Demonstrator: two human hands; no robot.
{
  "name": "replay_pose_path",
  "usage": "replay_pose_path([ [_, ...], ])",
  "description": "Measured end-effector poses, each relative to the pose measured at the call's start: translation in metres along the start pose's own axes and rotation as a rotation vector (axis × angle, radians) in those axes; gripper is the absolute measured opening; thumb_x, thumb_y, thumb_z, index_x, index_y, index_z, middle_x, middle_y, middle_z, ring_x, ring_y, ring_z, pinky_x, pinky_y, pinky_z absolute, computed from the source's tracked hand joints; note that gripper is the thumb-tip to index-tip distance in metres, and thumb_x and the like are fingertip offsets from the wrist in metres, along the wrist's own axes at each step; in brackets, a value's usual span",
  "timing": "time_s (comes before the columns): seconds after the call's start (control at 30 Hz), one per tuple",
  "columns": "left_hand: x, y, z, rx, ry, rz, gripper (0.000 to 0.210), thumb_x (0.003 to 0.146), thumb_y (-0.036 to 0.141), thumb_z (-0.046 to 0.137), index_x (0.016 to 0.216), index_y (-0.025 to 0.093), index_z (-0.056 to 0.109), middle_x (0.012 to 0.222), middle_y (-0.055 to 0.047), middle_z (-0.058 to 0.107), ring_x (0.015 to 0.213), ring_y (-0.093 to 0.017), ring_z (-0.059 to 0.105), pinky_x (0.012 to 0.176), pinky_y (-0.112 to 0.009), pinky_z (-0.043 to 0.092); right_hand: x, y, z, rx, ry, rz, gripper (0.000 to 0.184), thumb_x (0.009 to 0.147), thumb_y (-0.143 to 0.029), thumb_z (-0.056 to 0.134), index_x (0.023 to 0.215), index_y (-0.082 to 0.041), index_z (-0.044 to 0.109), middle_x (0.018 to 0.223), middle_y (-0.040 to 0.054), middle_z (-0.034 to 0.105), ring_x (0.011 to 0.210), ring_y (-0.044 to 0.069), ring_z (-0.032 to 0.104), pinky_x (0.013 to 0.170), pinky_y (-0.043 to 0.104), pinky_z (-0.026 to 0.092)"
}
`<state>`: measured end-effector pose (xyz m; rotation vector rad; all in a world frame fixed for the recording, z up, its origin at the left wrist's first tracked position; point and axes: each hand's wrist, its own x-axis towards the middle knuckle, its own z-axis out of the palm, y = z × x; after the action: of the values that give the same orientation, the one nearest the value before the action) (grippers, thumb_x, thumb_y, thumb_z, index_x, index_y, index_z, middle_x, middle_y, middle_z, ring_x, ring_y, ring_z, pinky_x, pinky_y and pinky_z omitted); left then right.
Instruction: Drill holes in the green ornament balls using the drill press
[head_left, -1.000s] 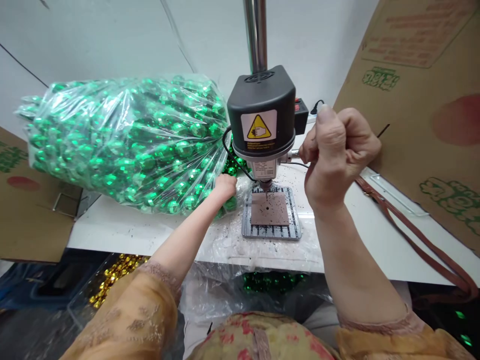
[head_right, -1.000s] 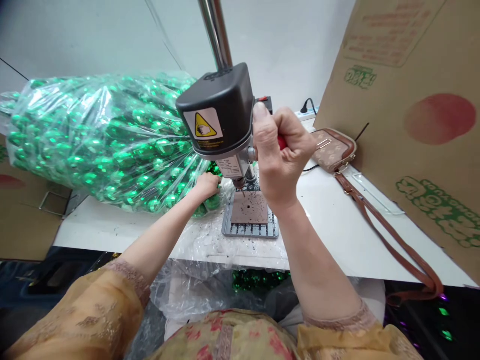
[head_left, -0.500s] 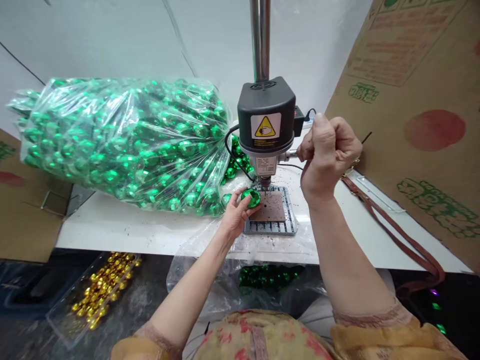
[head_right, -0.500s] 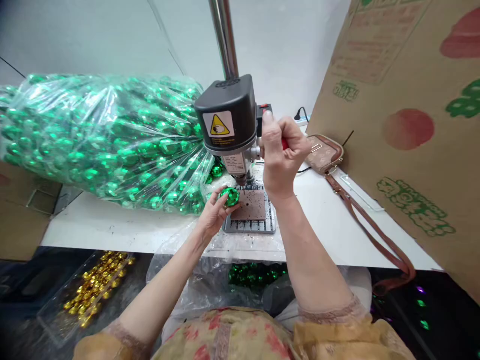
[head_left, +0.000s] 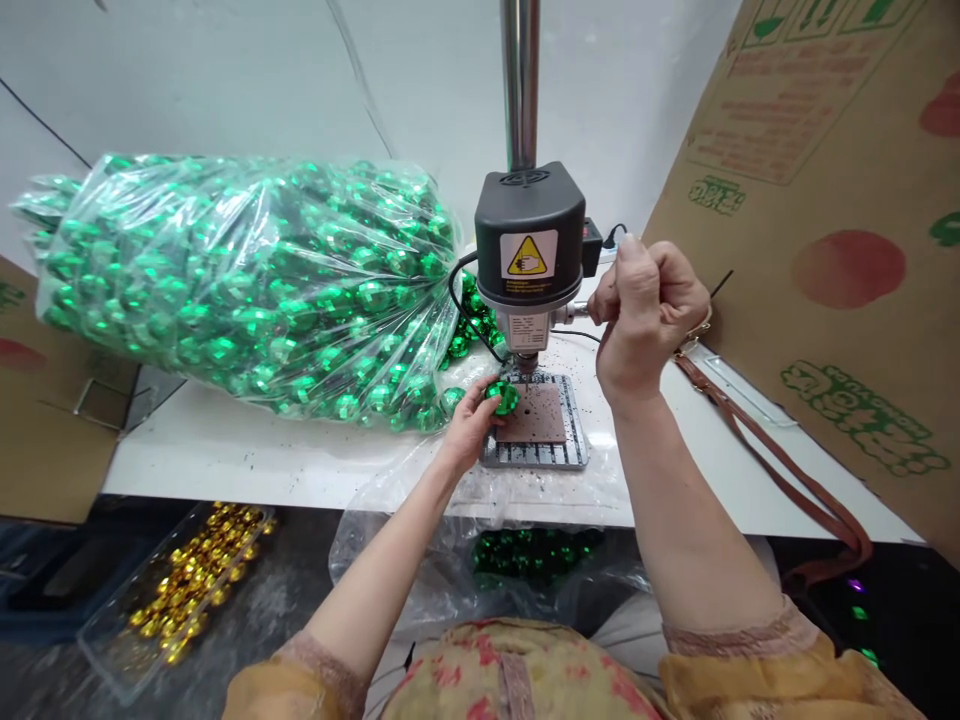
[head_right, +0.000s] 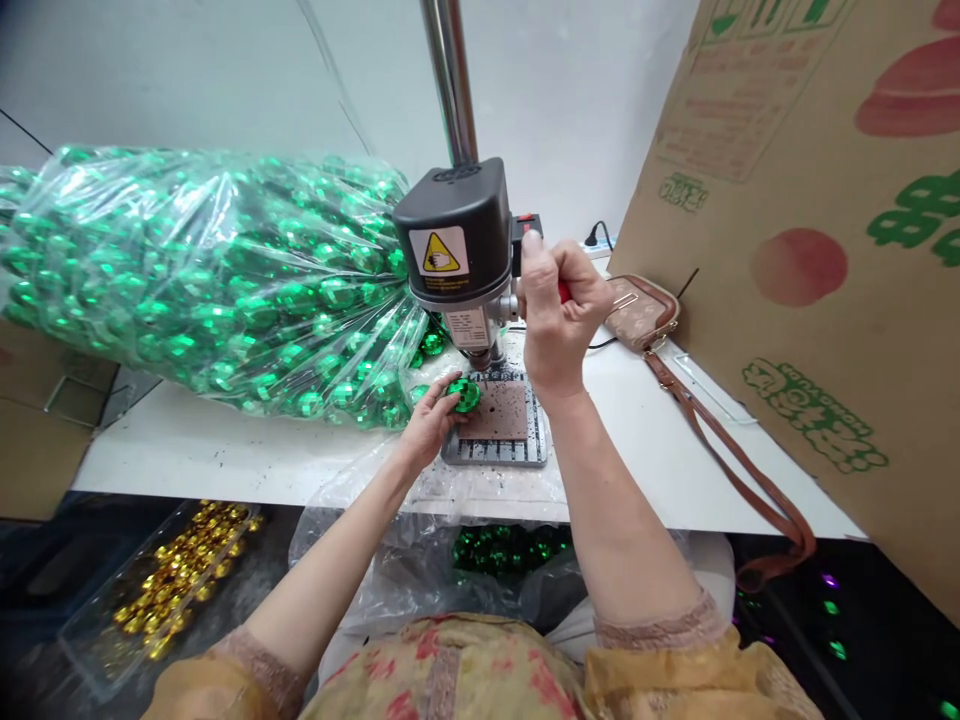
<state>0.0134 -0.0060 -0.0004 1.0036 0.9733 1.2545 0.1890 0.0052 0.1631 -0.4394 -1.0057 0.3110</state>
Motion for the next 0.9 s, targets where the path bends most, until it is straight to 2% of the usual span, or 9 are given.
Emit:
replay_pose_path([
  [0.13, 0.006, -0.004, -0.003, 0.205, -0.048, 0.121, 0.059, 0.073, 0.047, 0.088, 0.12, 0.019, 0.066, 0.102, -0.004, 0.073, 0.085, -0.015, 0.067, 0.073, -0.025, 0.053, -0.001, 0.0, 0.0, 0.047, 0.011, -0.007, 0.05, 0.09, -0.038, 0.068, 0.06, -0.023, 0.031, 0.047, -0.0086, 0.031, 0.04, 0.004, 0.029, 0.042, 0.026, 0.025],
  [0.23, 0.011, -0.007, -0.004, 0.29, -0.091, 0.151, 0.059, 0.075, 0.049, 0.087, 0.121, 0.018, 0.065, 0.104, -0.006, 0.074, 0.088, -0.016, 0.068, 0.08, -0.028, 0.055, -0.001, 0.001, -0.001, 0.036, 0.001, -0.015, 0.049, 0.091, -0.038, 0.067, 0.06, -0.022, 0.032, 0.047, -0.0087, 0.032, 0.042, 0.004, 0.03, 0.044, 0.026, 0.025],
  [0.43, 0.015, -0.009, -0.002, 0.434, -0.136, 0.169, 0.058, 0.079, 0.045, 0.084, 0.126, 0.017, 0.065, 0.103, -0.006, 0.073, 0.081, -0.015, 0.065, 0.073, -0.027, 0.053, -0.002, 0.001, -0.002, -0.019, -0.009, -0.013, 0.048, 0.094, -0.037, 0.063, 0.061, -0.022, 0.031, 0.049, -0.0086, 0.033, 0.043, 0.004, 0.031, 0.046, 0.026, 0.028],
  [0.57, 0.013, -0.007, 0.004, 0.546, -0.106, 0.197, 0.055, 0.079, 0.041, 0.083, 0.126, 0.017, 0.067, 0.092, -0.003, 0.072, 0.071, -0.013, 0.059, 0.063, -0.025, 0.048, -0.003, 0.0, -0.001, -0.029, -0.012, -0.046, 0.048, 0.095, -0.033, 0.061, 0.062, -0.022, 0.028, 0.049, -0.0084, 0.031, 0.043, 0.004, 0.03, 0.045, 0.026, 0.027],
  [0.7, 0.01, -0.01, 0.013, 0.624, -0.056, 0.226, 0.053, 0.075, 0.037, 0.085, 0.121, 0.017, 0.068, 0.087, -0.003, 0.07, 0.067, -0.014, 0.057, 0.06, -0.025, 0.047, -0.003, 0.002, -0.002, -0.038, -0.02, -0.047, 0.048, 0.095, -0.037, 0.06, 0.062, -0.022, 0.029, 0.049, -0.0074, 0.031, 0.044, 0.005, 0.029, 0.045, 0.028, 0.026],
  [0.9, 0.005, -0.023, 0.02, 0.674, -0.008, 0.306, 0.048, 0.079, 0.034, 0.084, 0.121, 0.019, 0.067, 0.102, -0.008, 0.073, 0.09, -0.022, 0.068, 0.079, -0.035, 0.056, -0.002, 0.004, -0.004, -0.047, -0.025, -0.01, 0.052, 0.092, -0.049, 0.063, 0.061, -0.022, 0.031, 0.05, -0.0073, 0.029, 0.044, 0.006, 0.03, 0.047, 0.029, 0.027],
])
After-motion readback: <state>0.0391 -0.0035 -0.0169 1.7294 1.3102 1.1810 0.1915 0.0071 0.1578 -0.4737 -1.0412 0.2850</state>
